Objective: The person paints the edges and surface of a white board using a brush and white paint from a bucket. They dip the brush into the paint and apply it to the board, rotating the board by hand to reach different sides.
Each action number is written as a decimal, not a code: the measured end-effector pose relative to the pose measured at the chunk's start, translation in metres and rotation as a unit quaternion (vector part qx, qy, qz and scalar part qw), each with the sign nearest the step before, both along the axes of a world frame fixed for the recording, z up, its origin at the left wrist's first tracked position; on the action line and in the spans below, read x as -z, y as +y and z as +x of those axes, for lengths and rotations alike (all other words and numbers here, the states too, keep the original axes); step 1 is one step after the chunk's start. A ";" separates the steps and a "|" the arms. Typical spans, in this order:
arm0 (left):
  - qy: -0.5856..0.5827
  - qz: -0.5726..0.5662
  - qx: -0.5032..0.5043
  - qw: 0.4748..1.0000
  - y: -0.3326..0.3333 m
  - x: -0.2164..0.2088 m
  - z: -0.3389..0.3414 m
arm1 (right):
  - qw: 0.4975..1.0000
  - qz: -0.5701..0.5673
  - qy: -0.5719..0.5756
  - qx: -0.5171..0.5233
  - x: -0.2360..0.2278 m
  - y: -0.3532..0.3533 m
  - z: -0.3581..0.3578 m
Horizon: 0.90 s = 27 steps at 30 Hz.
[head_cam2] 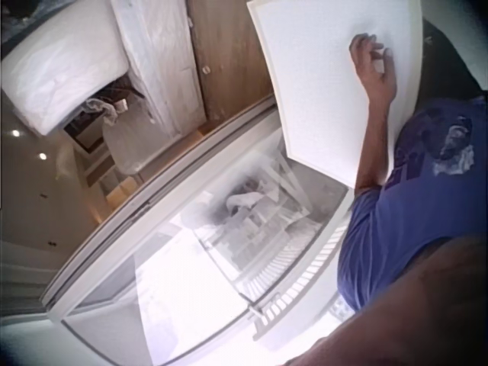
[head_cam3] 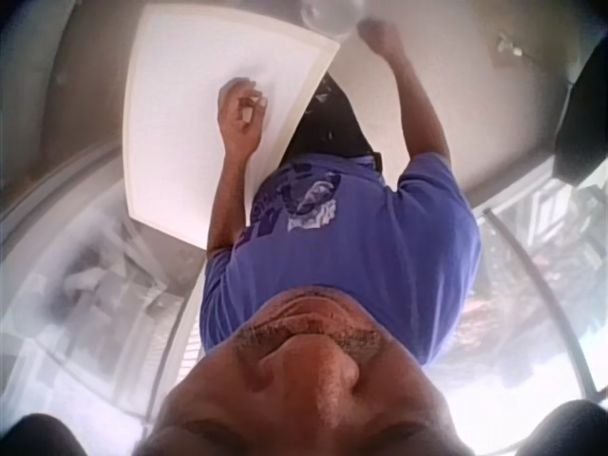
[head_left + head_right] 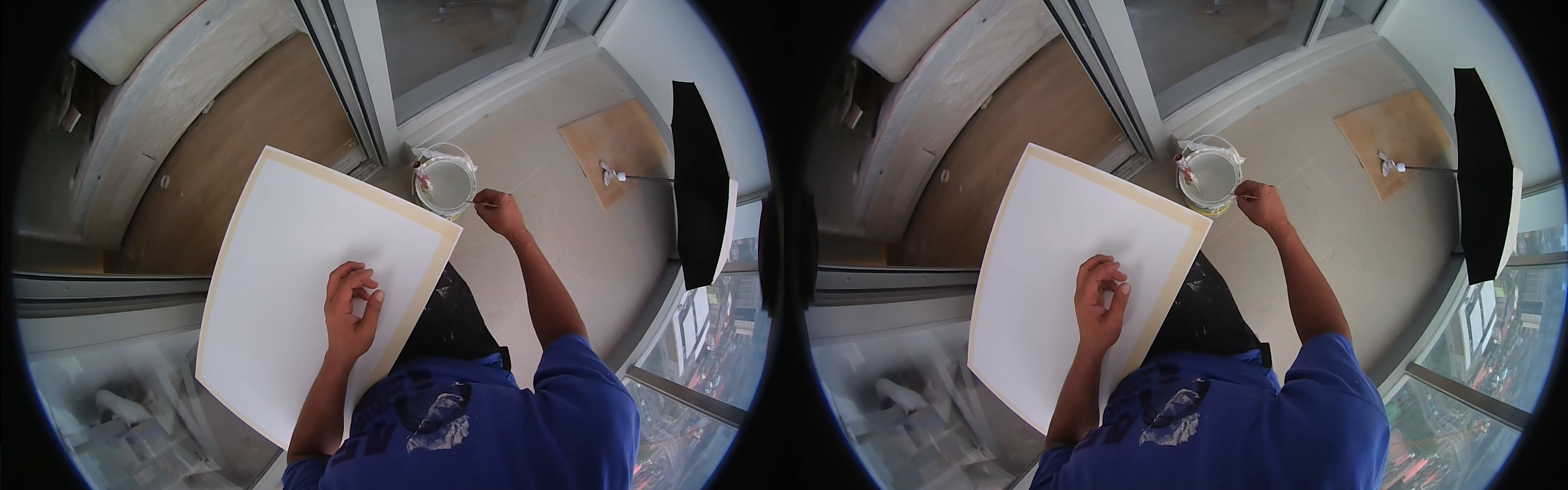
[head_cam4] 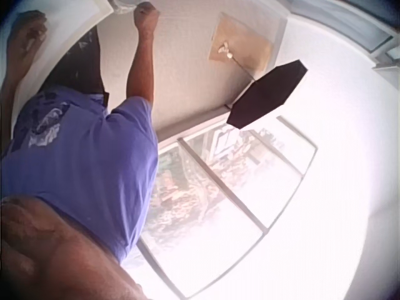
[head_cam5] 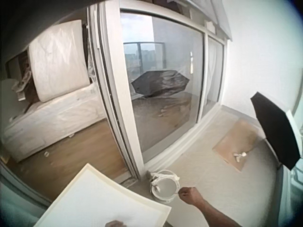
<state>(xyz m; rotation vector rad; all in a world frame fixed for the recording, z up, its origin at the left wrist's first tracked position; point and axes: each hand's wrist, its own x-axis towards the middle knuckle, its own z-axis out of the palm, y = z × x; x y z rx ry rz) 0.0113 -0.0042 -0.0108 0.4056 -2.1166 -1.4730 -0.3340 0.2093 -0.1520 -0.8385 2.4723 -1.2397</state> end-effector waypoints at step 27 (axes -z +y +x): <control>0.005 -0.005 -0.004 1.000 0.002 -0.001 -0.001 | 0.858 -0.328 -0.368 0.142 -0.093 0.041 0.052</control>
